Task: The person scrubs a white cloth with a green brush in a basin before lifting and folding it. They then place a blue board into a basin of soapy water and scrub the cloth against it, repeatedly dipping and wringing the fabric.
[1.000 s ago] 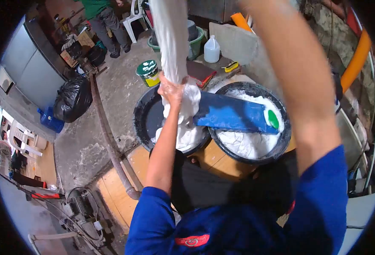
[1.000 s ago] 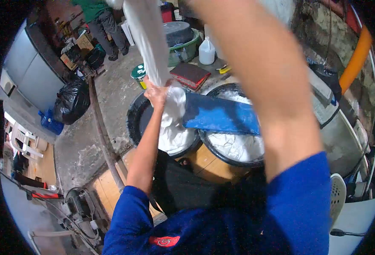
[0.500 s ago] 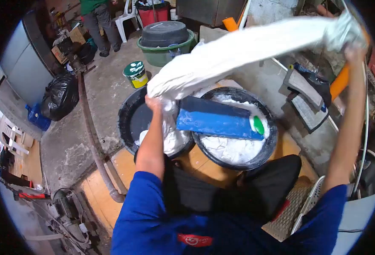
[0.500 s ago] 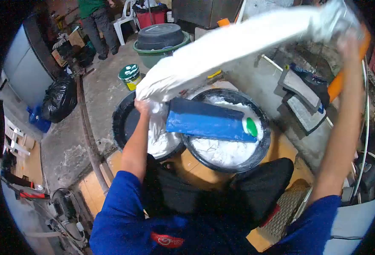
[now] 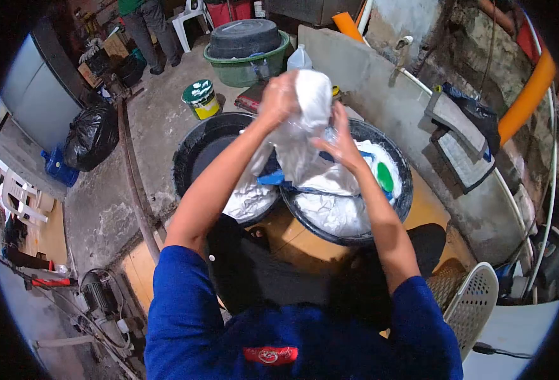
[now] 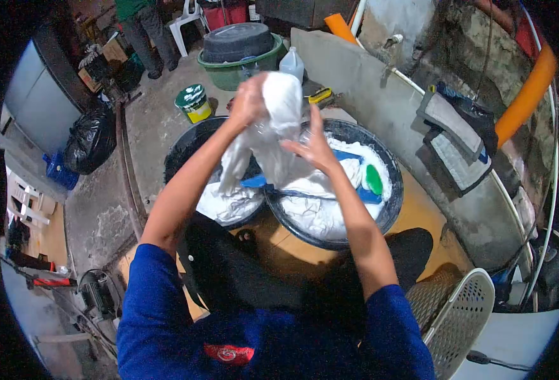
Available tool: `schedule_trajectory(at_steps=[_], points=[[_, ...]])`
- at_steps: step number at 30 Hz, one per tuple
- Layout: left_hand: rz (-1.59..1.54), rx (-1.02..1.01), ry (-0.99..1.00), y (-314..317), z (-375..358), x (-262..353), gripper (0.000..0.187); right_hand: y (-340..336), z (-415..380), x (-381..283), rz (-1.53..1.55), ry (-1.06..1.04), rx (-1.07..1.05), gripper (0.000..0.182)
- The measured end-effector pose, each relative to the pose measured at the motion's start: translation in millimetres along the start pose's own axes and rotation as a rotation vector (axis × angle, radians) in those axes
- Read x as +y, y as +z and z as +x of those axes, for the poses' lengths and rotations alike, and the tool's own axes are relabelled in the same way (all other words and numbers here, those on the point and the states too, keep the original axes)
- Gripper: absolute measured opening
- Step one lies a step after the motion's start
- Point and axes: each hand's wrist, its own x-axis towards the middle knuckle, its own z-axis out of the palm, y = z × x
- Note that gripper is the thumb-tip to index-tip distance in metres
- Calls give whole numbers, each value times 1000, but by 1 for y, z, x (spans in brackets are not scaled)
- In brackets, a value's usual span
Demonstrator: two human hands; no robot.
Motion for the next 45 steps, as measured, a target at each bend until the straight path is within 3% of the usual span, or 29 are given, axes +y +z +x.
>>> schedule_trajectory(at_steps=[2, 4, 5, 6, 7, 8, 10, 12, 17, 18, 19, 20, 23, 26, 28, 29, 30, 31, 32, 33, 34, 35, 39, 40, 41, 42, 43, 44, 45], points=[[-108, -382, -18, -5, -7, 32, 46, 2, 19, -35, -37, 6, -91, 81], [-233, -318, -72, -9, -26, 20, 47, -2, 32, -33, -77, 3, -204, 62], [-295, -282, -97, -11, -38, 8, 47, 1, 34, -33, -68, -187, -116, 38], [-324, -238, -26, -7, -60, -6, 56, 3, 37, -29, -150, -189, -116, 36], [-336, -269, -158, -4, -84, -8, 64, 4, 42, -22, -234, -192, -115, 35], [-353, -179, -138, 1, -104, -2, 70, 3, 46, -20, -321, -197, -112, 33], [-342, -131, -403, 32, -149, -21, 80, -2, 49, -62, -276, -146, -53, 27], [-228, -20, -635, 42, -167, -22, 78, -5, 58, -91, -269, -219, -13, 27], [81, 214, -680, 40, -170, -75, 57, -31, 65, -159, -207, -362, -20, 34], [226, 335, -568, 39, -169, -98, 45, -38, 63, -160, -208, -374, -20, 35], [64, 515, -437, 37, -165, -133, 36, -44, 61, -153, -172, -348, -18, 35], [84, 528, -487, 13, -143, -124, 27, -51, 56, -142, -212, -315, 7, 37], [207, 742, -247, -18, -98, -178, 19, -64, 42, -100, -278, -212, 67, 43], [269, 591, -200, -85, -27, -111, 17, -62, 27, -62, -260, -87, 82, 45], [182, 619, -124, -106, 20, -78, 16, -56, 20, -45, -277, -20, 80, 45], [138, 526, -23, -115, 39, -65, 28, -55, 20, -51, -232, 32, 66, 45], [207, 643, 103, -120, 61, -37, 12, -54, 22, -46, -244, 2, 91, 46], [236, 737, 237, -122, 85, -29, 13, -53, 26, -36, -256, -28, 118, 47], [291, 614, 326, -128, 108, -38, 29, -53, 31, -30, -270, -56, 144, 48], [258, 683, 452, -130, 133, -28, 27, -55, 37, -31, -270, -60, 98, 52], [312, 745, 681, -136, 156, -17, 30, -59, 44, -36, -272, -63, 52, 56], [-497, 666, 498, -114, 175, 2, 28, -64, 48, -43, -277, -64, 6, 61], [-182, 418, 611, -91, 190, 85, 28, -84, 43, -90, -136, -207, 103, 74], [-479, 260, 677, -66, 186, 88, 29, -84, 44, -108, 14, -233, 139, 76], [-89, 377, 805, -39, 174, 88, 33, -85, 44, -117, 163, -255, 177, 78], [289, 44, 557, -21, 163, 82, 33, -83, 44, -109, 88, -158, 184, 73], [26, 237, 771, -5, 135, 103, 32, -80, 47, -93, 12, -63, 197, 68], [105, 43, 682, 11, 112, 99, 36, -80, 46, -83, -64, 34, 211, 64], [99, -257, 487, 15, 90, 100, 40, -85, 43, -78, -33, 281, 57, 44]])
